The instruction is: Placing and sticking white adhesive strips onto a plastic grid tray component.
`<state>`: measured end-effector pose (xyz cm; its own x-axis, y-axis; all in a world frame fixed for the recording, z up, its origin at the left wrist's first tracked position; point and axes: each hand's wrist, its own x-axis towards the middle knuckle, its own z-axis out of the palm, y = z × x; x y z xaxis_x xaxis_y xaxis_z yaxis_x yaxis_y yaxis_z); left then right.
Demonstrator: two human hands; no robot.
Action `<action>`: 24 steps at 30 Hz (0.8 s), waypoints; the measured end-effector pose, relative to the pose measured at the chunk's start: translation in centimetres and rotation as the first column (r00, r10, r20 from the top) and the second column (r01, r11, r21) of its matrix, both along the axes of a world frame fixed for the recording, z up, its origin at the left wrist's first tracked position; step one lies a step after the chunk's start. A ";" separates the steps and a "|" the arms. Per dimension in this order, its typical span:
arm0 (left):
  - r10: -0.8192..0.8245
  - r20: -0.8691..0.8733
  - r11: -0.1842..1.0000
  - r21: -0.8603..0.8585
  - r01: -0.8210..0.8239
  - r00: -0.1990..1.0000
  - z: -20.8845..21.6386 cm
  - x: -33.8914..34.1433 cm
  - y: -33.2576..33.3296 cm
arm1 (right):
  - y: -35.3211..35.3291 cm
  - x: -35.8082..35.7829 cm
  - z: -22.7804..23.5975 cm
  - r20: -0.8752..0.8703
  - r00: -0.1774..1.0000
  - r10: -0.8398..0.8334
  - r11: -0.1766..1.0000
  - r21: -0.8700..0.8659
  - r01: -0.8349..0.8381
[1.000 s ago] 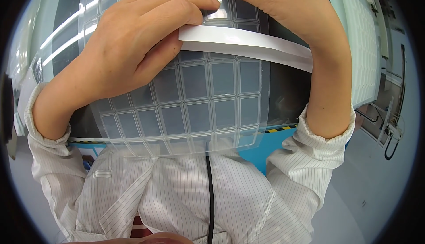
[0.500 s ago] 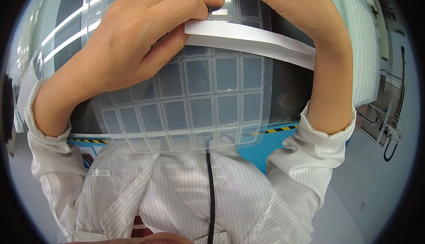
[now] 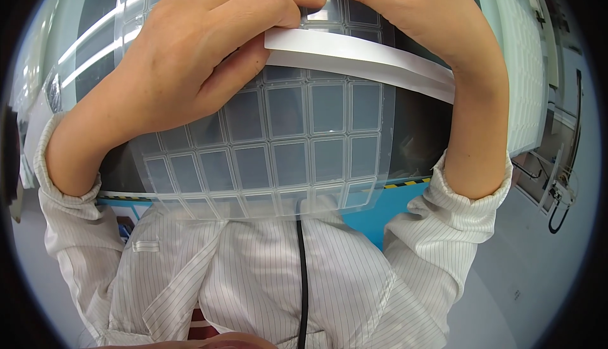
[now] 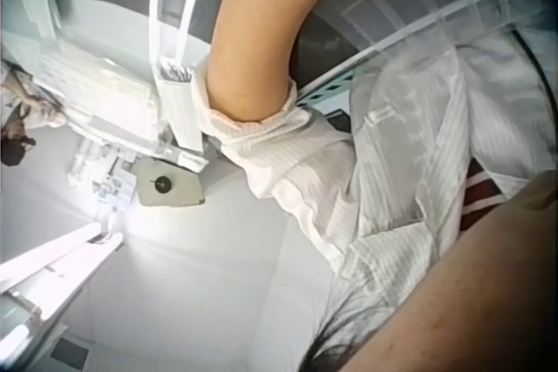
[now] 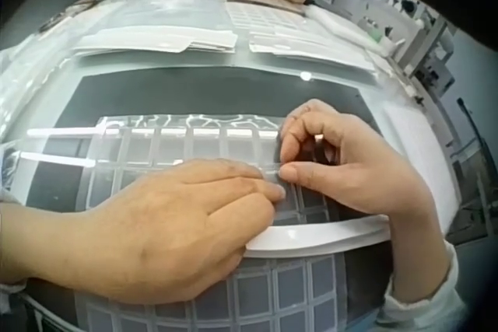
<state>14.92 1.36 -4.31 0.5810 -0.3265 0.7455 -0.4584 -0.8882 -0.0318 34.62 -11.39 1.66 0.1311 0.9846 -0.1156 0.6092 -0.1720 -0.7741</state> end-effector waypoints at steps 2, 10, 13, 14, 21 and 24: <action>0.007 0.036 1.000 0.013 -0.008 0.999 -0.2 0.2 0.0 | -0.1 -0.1 0.0 0.033 0.999 0.010 1.000 0.018 -0.011; -0.041 0.054 0.999 0.009 0.041 0.998 -0.3 1.0 -0.2 | 2.0 1.0 -7.6 -0.439 0.604 0.665 0.576 0.816 -0.042; -0.023 0.057 0.999 0.032 0.022 0.998 -1.1 0.4 0.6 | 0.1 -0.9 -1.2 0.131 0.991 -0.030 0.993 0.120 0.014; -0.040 0.089 0.999 0.036 0.037 0.995 -0.8 0.8 0.4 | -0.3 -0.6 -0.8 0.139 0.990 -0.039 0.993 0.116 0.022; -0.031 0.041 0.999 -0.014 0.032 0.999 -0.7 0.1 0.6 | -0.1 -0.7 -0.7 -0.104 0.995 -0.006 0.996 0.090 0.015; -0.044 0.041 0.999 -0.001 0.044 0.998 -0.5 0.3 0.2 | -0.8 -0.6 -0.6 -0.126 0.991 -0.048 0.995 0.077 0.058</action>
<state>15.20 1.60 -4.79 0.5351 -0.3497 0.7690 -0.4955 -0.8672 -0.0496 34.01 -12.15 1.09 0.1731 0.9833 -0.0554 0.4993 -0.1361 -0.8557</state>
